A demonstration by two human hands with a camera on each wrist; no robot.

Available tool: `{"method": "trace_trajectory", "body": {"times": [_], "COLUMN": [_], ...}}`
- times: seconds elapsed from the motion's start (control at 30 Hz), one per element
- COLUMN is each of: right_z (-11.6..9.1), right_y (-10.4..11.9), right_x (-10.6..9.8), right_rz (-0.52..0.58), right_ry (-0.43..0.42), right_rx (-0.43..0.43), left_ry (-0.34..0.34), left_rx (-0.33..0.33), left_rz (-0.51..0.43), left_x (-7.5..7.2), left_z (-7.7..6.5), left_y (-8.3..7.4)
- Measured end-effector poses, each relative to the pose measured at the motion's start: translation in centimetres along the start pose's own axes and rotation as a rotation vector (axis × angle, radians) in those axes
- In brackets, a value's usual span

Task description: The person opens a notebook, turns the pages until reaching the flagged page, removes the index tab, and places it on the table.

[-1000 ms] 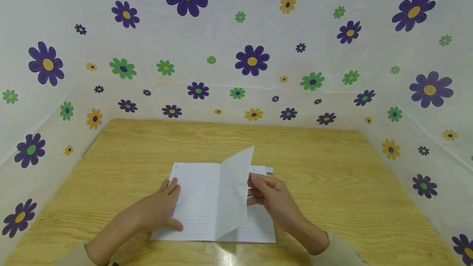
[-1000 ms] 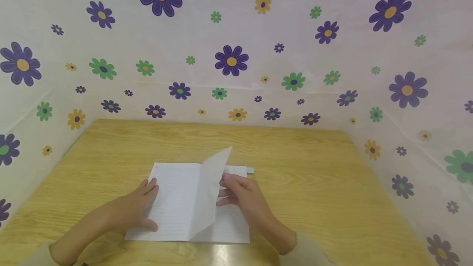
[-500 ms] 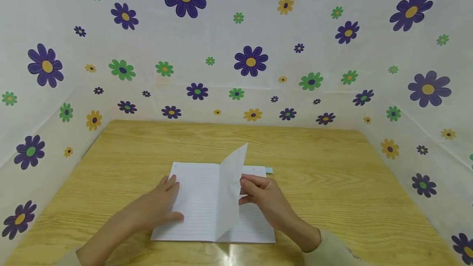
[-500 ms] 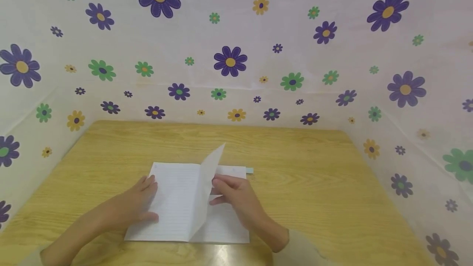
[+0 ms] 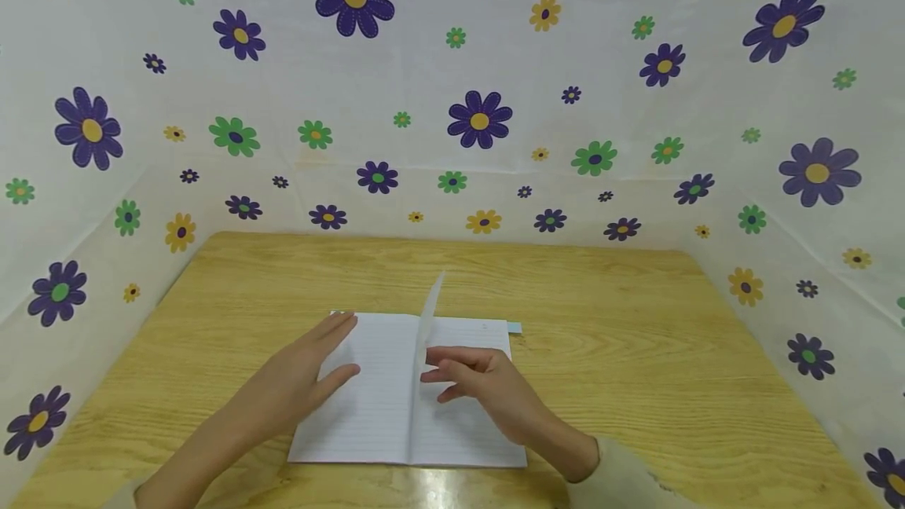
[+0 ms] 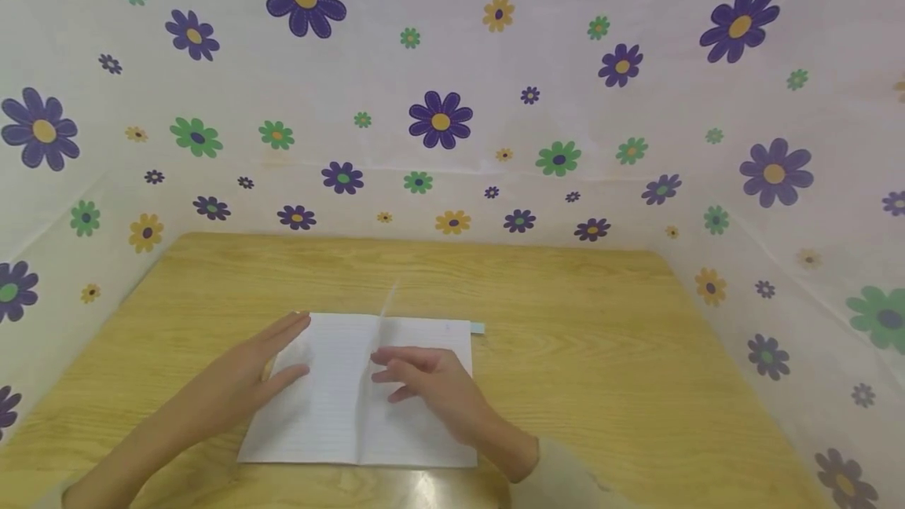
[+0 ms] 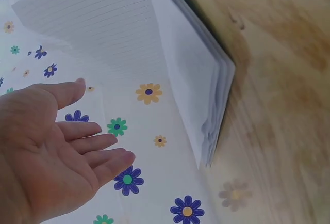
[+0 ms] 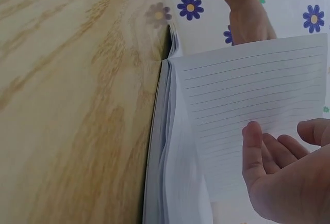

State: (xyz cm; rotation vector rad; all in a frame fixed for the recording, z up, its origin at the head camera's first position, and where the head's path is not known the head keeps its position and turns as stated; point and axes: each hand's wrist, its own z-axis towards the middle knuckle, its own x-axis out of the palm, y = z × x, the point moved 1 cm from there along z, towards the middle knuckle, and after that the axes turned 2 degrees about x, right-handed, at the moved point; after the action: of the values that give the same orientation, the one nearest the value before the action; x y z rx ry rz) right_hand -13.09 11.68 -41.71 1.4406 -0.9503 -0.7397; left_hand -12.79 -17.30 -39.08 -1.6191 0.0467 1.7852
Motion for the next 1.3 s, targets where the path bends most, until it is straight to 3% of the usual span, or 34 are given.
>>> {"method": "trace_trajectory", "body": {"times": [0.23, 0.5, 0.8, 0.97, 1.3], "right_z": [0.2, 0.3, 0.3, 0.3, 0.5], "right_y": [-0.4, -0.7, -1.1, -1.4, -1.6], "right_x": [0.4, 1.3, 2.2, 2.4, 2.7], "right_rz": [-0.041, -0.068, -0.083, -0.106, -0.113], "right_ry": [0.056, 0.101, 0.162, 0.198, 0.255], "right_rx": [-0.011, 0.029, 0.071, 0.102, 0.118], "left_ry": [-0.078, -0.128, -0.134, -0.063, 0.206], "left_rx": [-0.009, 0.021, 0.027, -0.001, -0.039], "left_rz": [-0.085, -0.108, -0.107, -0.106, -0.06], "left_x": [-1.7, -3.7, -4.1, -3.1, 0.7], "left_z": [-0.4, -0.8, -0.9, -0.7, -0.3], "left_y": [-0.2, -0.5, -1.0, -0.8, 0.3]}}
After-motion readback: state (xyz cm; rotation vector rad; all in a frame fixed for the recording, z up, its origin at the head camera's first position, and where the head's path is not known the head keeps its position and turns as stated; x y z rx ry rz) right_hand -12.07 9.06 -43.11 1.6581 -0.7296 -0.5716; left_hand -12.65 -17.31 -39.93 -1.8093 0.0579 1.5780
